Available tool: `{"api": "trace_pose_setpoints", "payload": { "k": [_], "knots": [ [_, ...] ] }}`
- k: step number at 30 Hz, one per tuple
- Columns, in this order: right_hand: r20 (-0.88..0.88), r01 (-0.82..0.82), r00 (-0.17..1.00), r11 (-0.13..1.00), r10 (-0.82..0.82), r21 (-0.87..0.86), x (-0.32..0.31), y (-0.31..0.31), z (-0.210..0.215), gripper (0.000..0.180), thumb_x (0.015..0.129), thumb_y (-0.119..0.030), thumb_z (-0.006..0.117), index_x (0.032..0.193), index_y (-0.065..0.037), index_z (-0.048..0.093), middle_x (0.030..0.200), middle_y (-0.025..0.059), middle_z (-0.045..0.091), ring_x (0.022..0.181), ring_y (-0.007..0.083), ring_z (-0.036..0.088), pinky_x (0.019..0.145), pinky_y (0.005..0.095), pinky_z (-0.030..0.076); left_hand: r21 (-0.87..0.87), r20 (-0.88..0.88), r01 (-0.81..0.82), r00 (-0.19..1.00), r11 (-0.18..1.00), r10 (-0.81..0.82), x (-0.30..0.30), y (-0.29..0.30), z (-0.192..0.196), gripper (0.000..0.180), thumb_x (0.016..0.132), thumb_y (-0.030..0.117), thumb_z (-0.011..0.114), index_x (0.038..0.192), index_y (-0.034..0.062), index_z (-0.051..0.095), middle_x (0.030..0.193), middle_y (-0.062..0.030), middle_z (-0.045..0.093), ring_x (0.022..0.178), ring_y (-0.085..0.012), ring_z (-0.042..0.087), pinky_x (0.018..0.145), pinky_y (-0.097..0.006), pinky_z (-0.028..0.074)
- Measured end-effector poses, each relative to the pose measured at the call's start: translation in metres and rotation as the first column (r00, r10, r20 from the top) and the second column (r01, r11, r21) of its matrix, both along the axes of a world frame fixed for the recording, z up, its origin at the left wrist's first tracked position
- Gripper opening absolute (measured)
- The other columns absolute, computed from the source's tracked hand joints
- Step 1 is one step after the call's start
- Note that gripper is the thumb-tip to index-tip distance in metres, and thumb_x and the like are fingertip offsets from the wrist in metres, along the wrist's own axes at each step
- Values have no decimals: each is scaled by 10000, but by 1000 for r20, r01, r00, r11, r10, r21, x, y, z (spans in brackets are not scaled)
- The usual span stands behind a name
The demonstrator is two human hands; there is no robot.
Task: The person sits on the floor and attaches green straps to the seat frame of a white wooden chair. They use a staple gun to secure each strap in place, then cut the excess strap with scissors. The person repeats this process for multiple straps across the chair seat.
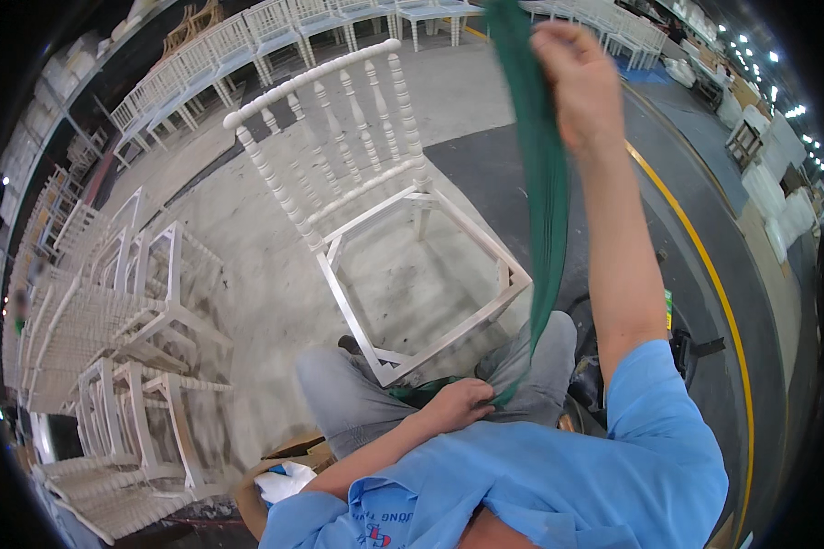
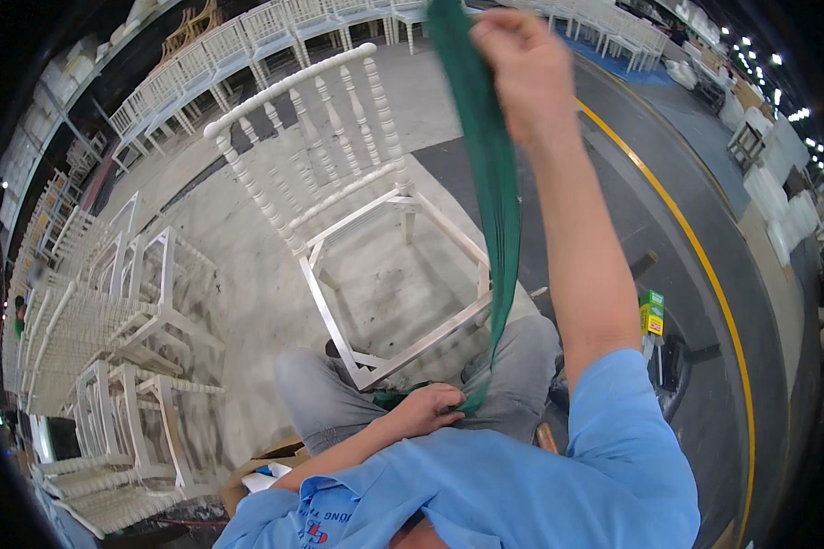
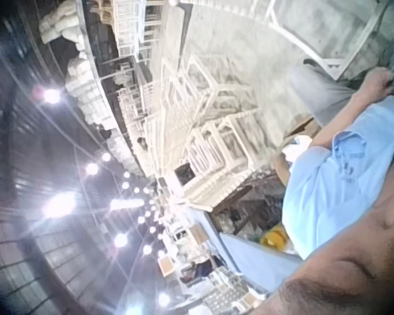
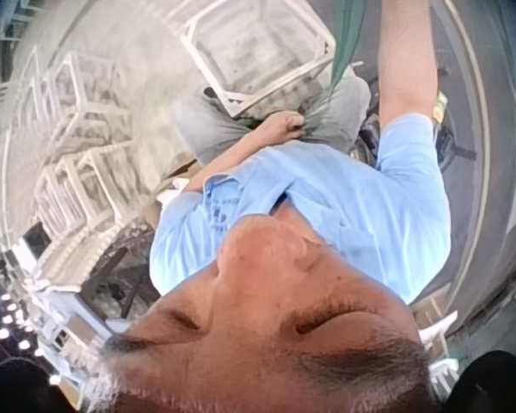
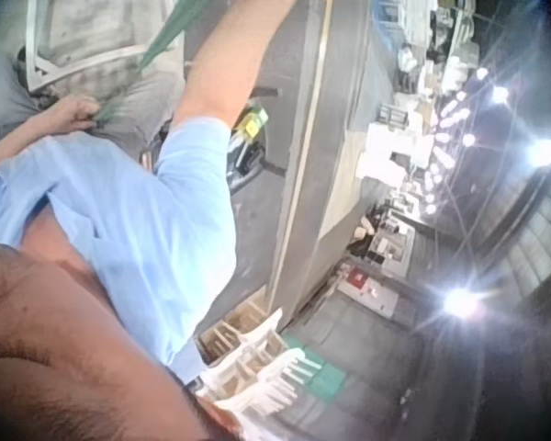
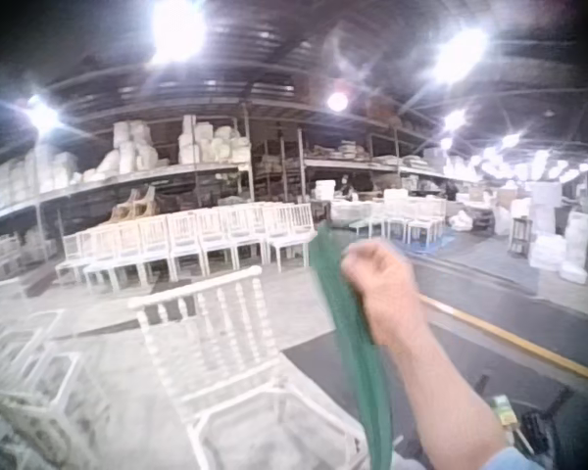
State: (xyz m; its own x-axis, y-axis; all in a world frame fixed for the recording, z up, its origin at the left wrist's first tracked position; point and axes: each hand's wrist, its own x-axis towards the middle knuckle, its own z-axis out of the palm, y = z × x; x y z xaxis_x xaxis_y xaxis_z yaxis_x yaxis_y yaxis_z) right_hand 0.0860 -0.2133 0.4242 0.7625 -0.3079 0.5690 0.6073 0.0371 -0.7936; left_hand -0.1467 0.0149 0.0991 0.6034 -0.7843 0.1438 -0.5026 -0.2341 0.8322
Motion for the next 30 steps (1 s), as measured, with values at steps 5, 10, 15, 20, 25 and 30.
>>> {"api": "trace_pose_setpoints", "payload": {
  "k": [5, 10, 15, 20, 25, 30],
  "knots": [
    [-384, -366, 874, 923, 297, -117, -41, 70, -129, 192, 963, -47, 688, 1153, -52, 659, 1010, 28, 694, 909, 109, 640, 823, 275, 527, -64, -332, -83, 942, 995, 57, 3, 6, -20, 524, 943, 251, 750, 1397, 71, 561, 1308, -85, 645, 1203, -237, 596, 1015, -368, 472],
    [-646, -505, 595, 848, 478, 163, -100, 110, -241, 182, 993, -49, 645, 1173, -60, 618, 905, 42, 701, 789, 97, 648, 686, 261, 525, -295, -944, -691, 320, 660, -86, 63, 45, -10, 624, 1058, 370, 584, 1565, 64, 387, 1470, -64, 546, 1302, -175, 527, 1078, -370, 441],
    [-606, -495, 546, 807, 578, 322, -118, 114, -275, 242, 1002, -38, 632, 1229, -60, 550, 980, 59, 708, 829, 106, 665, 727, 250, 534, -443, -863, -778, 505, 446, 24, 113, 68, 48, 398, 1080, 311, 550, 1369, 38, 560, 1263, -96, 673, 1120, -203, 656, 985, -358, 508],
    [-584, -554, 476, 740, 658, 382, -125, 114, -265, 308, 991, -26, 645, 1266, -39, 507, 1049, 90, 707, 928, 140, 676, 792, 269, 536, -393, -805, -804, 536, 448, 256, 137, 69, 102, 385, 1052, 250, 617, 1330, -10, 563, 1170, -161, 708, 1032, -284, 715, 900, -418, 592],
    [-757, -832, 189, 512, 625, 215, -175, 96, -306, 351, 916, -56, 747, 1237, 2, 619, 1085, 88, 737, 994, 165, 683, 903, 323, 531, -387, -817, -821, 516, 419, 257, 131, 69, 129, 398, 1076, 304, 565, 1317, -12, 564, 1069, -154, 713, 956, -299, 726, 871, -442, 603],
    [-894, -919, 260, 377, 366, -114, -192, 27, -341, 524, 890, -79, 772, 1379, 9, 607, 1204, 115, 717, 1111, 175, 651, 978, 348, 516, -285, -901, -811, 409, 510, 146, 69, 53, 71, 378, 1091, 304, 537, 1328, 11, 567, 1058, -160, 711, 945, -323, 723, 871, -453, 604]
  ]
}}
